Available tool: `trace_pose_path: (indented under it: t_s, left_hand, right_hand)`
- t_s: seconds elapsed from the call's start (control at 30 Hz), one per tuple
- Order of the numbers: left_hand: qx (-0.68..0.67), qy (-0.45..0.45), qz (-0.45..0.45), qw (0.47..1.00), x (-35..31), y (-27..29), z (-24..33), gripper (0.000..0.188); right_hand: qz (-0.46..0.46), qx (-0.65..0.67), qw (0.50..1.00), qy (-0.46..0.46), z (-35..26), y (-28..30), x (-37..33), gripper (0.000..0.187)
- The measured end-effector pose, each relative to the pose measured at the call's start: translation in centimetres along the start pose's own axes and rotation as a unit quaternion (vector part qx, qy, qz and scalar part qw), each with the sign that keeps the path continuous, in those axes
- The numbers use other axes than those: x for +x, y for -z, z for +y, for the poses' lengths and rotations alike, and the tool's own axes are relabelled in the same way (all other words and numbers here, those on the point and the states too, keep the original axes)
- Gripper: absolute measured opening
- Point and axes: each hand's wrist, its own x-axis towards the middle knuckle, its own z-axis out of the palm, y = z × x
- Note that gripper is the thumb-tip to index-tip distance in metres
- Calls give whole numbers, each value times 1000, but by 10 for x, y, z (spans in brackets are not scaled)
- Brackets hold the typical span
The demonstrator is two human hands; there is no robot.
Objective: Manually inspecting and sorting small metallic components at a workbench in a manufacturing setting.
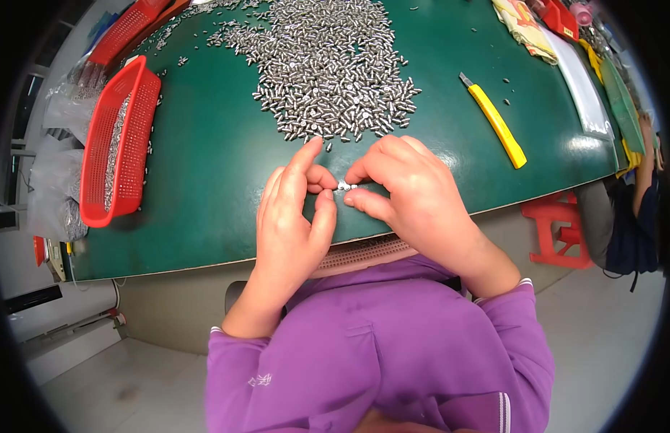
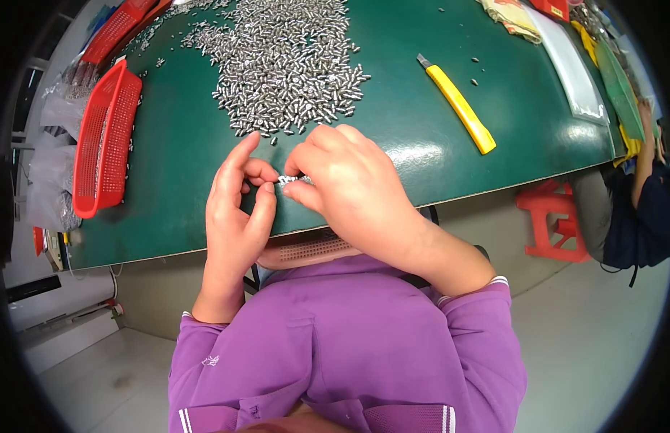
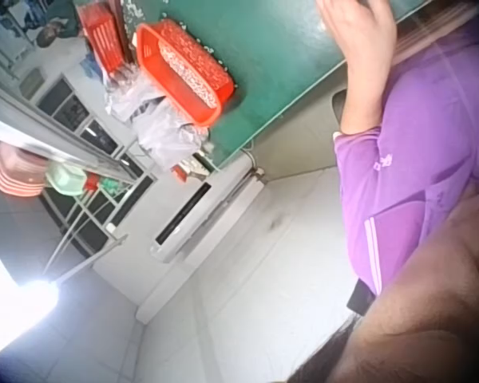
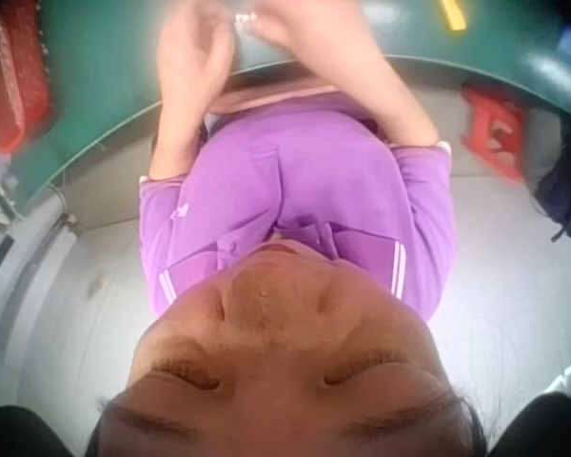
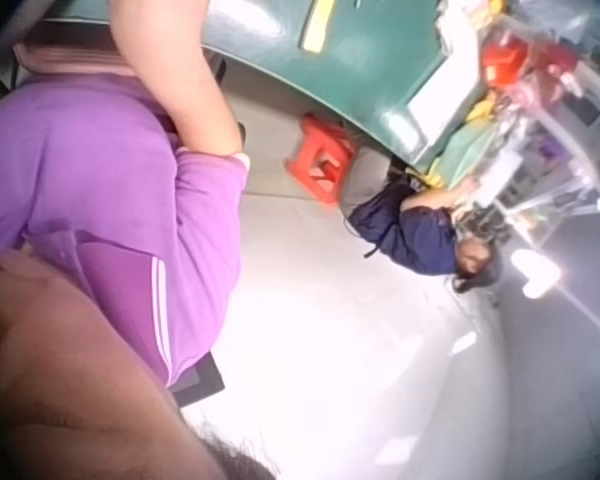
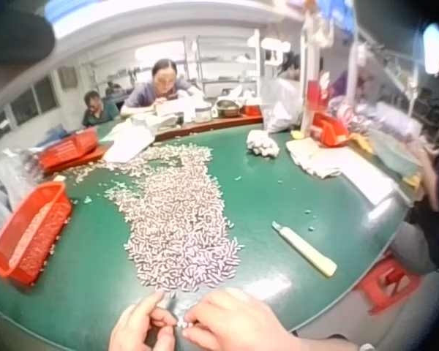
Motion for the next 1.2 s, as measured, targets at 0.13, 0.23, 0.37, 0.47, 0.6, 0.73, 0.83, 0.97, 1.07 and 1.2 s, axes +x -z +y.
trace_pose_path:
  t_s: [0.13, 0.23, 0.37, 0.47, 0.6, 0.73, 0.83, 0.97, 1.07, 1.2]
  left_hand:
    - [-4, -7, 0, 1000, -2, 1, -2, 61]
    - [-77, 36, 26, 996, -2, -3, -4, 62]
    - [-100, 36, 68, 992, -4, -5, -10, 64]
    - [-91, 44, 67, 993, -5, -4, -9, 61]
    - [-80, 58, 61, 993, -4, -1, -7, 58]
    - [-74, 61, 49, 994, -2, -4, -7, 57]
    - [-58, 55, 47, 996, 1, -4, -2, 57]
    - [-46, 54, 48, 996, 4, -5, -5, 58]
    - [-53, 69, 52, 995, 1, -2, -6, 60]
    - [-56, 45, 67, 995, 3, -11, -9, 55]
  right_hand:
    - [4, -2, 1000, 15, -2, 1, 0, 26]
    - [-6, 25, 999, 29, -5, -3, 5, 24]
    - [-43, 9, 996, 72, -4, -7, 3, 9]
    - [-85, 4, 994, 65, -7, 2, -12, 7]
    - [-91, 4, 992, 84, -8, 20, -41, 15]
    - [-115, -81, 982, 123, -5, 26, -78, 27]
    - [-115, -95, 985, 82, 21, 12, -107, 29]
    - [-50, -202, 969, -131, 84, 7, -150, 32]
    - [-119, -106, 879, -448, 103, 15, -135, 46]
    - [-25, 96, 935, -341, 171, -28, -168, 71]
